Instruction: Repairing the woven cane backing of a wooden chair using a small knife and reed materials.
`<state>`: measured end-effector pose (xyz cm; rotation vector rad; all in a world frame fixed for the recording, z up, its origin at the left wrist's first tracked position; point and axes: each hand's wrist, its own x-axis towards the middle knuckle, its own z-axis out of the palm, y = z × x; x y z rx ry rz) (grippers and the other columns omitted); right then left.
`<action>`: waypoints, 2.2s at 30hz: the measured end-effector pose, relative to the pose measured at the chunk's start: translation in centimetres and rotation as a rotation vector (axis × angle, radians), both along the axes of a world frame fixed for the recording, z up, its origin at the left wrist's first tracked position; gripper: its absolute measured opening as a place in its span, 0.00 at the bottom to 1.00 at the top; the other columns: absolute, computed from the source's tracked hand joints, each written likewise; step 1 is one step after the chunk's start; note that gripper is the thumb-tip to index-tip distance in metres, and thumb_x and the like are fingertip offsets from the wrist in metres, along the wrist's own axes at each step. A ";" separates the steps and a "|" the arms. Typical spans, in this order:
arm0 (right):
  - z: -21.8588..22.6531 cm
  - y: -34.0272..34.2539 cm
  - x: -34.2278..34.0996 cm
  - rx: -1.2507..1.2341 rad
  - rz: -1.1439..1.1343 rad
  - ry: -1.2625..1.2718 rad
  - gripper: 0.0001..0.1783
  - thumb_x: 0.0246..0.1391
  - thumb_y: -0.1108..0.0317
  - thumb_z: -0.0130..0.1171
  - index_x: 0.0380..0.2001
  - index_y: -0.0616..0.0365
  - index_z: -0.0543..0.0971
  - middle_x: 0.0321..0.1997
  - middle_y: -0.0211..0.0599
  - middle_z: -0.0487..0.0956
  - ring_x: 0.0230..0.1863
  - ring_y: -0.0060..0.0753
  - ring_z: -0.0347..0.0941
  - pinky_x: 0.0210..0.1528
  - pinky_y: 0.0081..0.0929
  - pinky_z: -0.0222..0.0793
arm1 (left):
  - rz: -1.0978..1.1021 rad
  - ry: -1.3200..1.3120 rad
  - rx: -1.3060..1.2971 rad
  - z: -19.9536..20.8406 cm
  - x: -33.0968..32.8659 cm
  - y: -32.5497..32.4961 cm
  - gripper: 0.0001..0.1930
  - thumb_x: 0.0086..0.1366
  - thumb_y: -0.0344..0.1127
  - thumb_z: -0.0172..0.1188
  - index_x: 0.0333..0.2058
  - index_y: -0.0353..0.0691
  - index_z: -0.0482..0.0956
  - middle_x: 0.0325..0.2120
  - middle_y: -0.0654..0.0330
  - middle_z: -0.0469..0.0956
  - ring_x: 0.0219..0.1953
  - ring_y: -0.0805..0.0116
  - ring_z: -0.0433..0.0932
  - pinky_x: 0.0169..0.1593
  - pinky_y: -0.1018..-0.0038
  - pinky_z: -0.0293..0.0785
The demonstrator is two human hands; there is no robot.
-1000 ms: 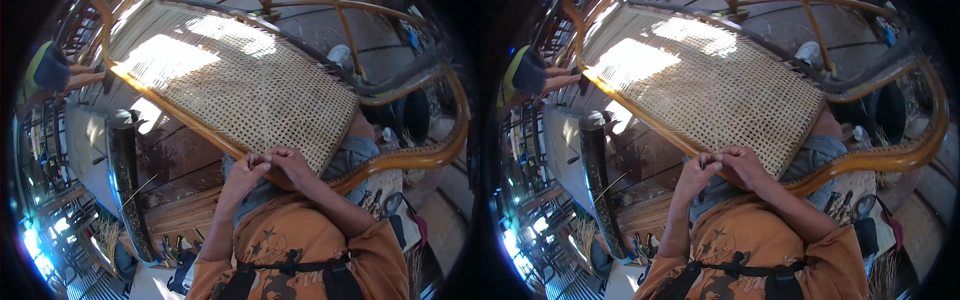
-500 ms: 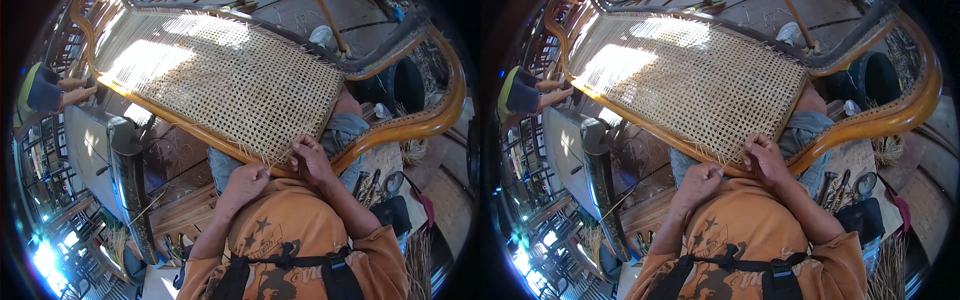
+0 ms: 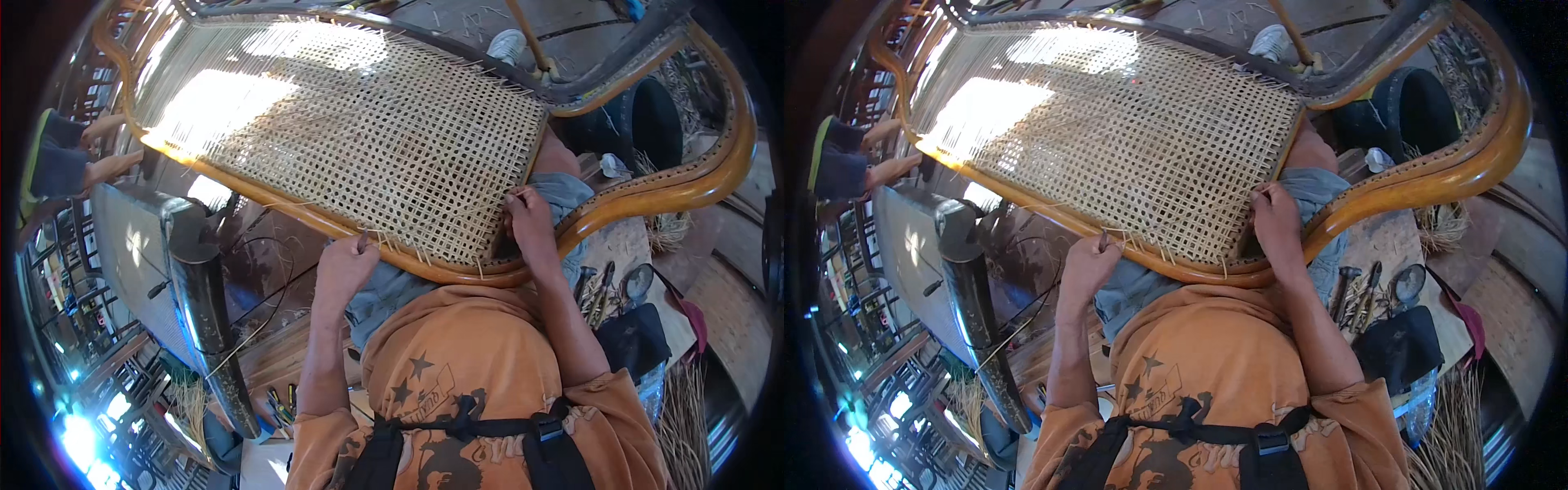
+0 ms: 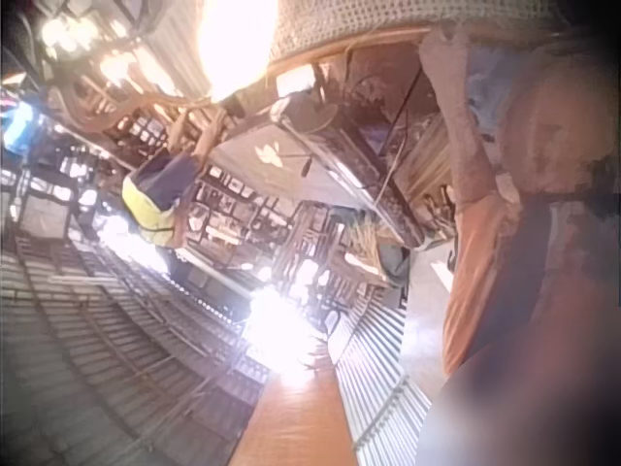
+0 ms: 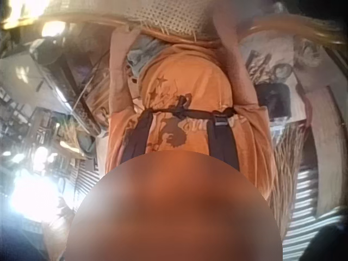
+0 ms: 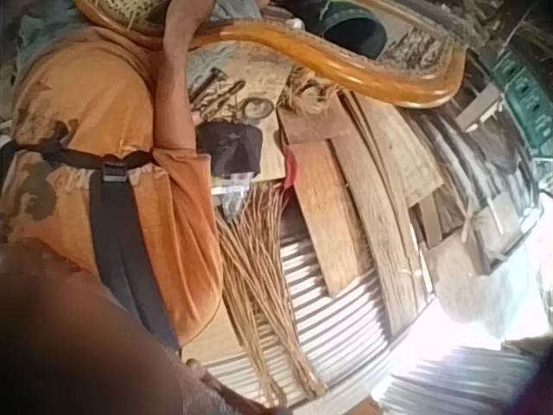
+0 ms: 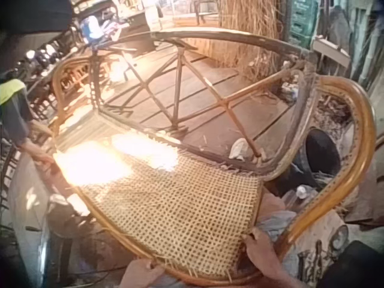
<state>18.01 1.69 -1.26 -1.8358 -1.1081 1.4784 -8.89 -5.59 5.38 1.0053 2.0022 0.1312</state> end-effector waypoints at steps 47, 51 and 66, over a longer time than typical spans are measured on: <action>5.7 9.2 2.1 0.153 1.243 -0.808 0.14 0.49 0.71 0.47 0.36 0.59 0.80 0.41 0.52 0.78 0.45 0.50 0.76 0.45 0.44 0.69 | -0.947 -0.070 -0.024 -4.6 10.9 10.5 0.11 0.61 0.33 0.47 0.31 0.29 0.73 0.25 0.45 0.77 0.30 0.49 0.78 0.33 0.61 0.74; 5.4 9.0 2.4 0.216 1.200 -0.815 0.14 0.48 0.72 0.48 0.36 0.59 0.80 0.41 0.52 0.78 0.44 0.51 0.76 0.45 0.43 0.70 | -0.740 -0.240 -0.211 -3.5 11.8 10.8 0.14 0.60 0.37 0.50 0.35 0.29 0.75 0.24 0.46 0.78 0.29 0.53 0.78 0.31 0.64 0.73; 1.5 5.8 3.3 0.293 0.956 -0.629 0.13 0.48 0.69 0.49 0.33 0.63 0.79 0.32 0.54 0.79 0.39 0.54 0.76 0.39 0.43 0.71 | -1.216 0.446 0.001 0.5 15.8 13.5 0.10 0.55 0.32 0.52 0.31 0.40 0.82 0.31 0.55 0.81 0.36 0.60 0.81 0.37 0.65 0.76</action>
